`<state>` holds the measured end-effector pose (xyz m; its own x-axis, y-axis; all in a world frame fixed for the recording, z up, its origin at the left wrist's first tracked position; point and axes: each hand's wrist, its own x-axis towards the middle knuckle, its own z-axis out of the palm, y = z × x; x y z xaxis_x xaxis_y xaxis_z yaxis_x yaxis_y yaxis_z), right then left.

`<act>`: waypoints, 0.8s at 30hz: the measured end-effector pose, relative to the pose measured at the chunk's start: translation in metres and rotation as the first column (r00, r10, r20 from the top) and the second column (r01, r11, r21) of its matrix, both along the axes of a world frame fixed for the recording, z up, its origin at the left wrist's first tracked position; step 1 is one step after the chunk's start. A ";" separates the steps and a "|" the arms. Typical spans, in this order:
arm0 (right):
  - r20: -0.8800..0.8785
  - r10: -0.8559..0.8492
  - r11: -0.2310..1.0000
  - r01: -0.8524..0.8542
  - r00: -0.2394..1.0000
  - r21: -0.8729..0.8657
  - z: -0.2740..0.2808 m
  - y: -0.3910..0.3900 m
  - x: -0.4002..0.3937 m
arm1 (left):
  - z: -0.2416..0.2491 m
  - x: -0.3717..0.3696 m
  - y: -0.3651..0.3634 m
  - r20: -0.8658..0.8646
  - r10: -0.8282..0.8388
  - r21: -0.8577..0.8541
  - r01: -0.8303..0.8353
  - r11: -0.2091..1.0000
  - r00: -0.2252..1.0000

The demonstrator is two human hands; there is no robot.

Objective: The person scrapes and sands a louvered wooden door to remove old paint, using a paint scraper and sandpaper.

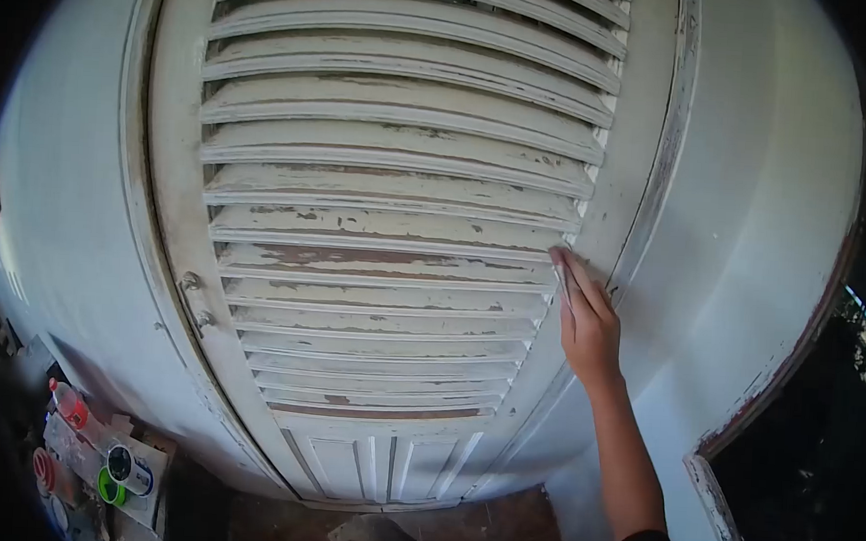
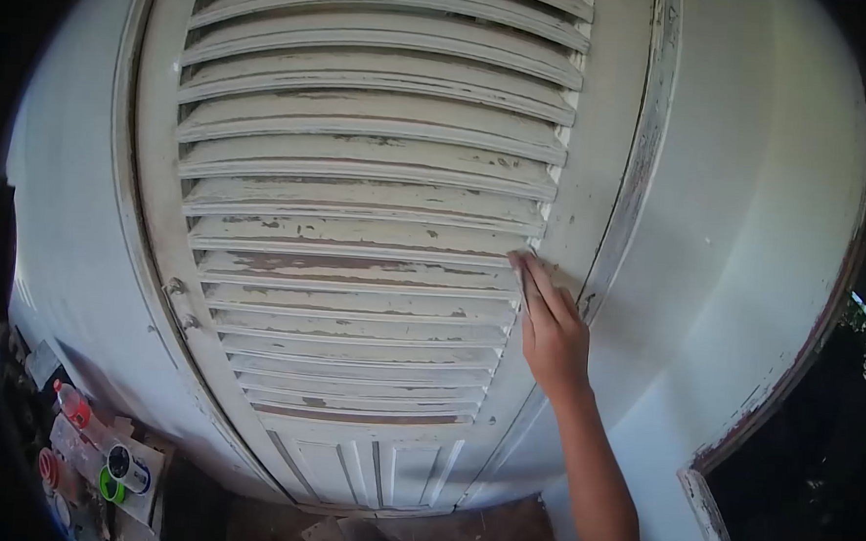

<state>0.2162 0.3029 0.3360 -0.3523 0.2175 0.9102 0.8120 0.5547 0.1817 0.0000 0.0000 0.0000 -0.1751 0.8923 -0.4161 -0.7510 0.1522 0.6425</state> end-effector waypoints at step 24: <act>0.006 -0.091 0.982 0.091 0.996 -0.165 0.023 0.025 -0.027 | -0.027 0.000 0.023 0.144 -0.099 0.042 0.094 0.995 0.985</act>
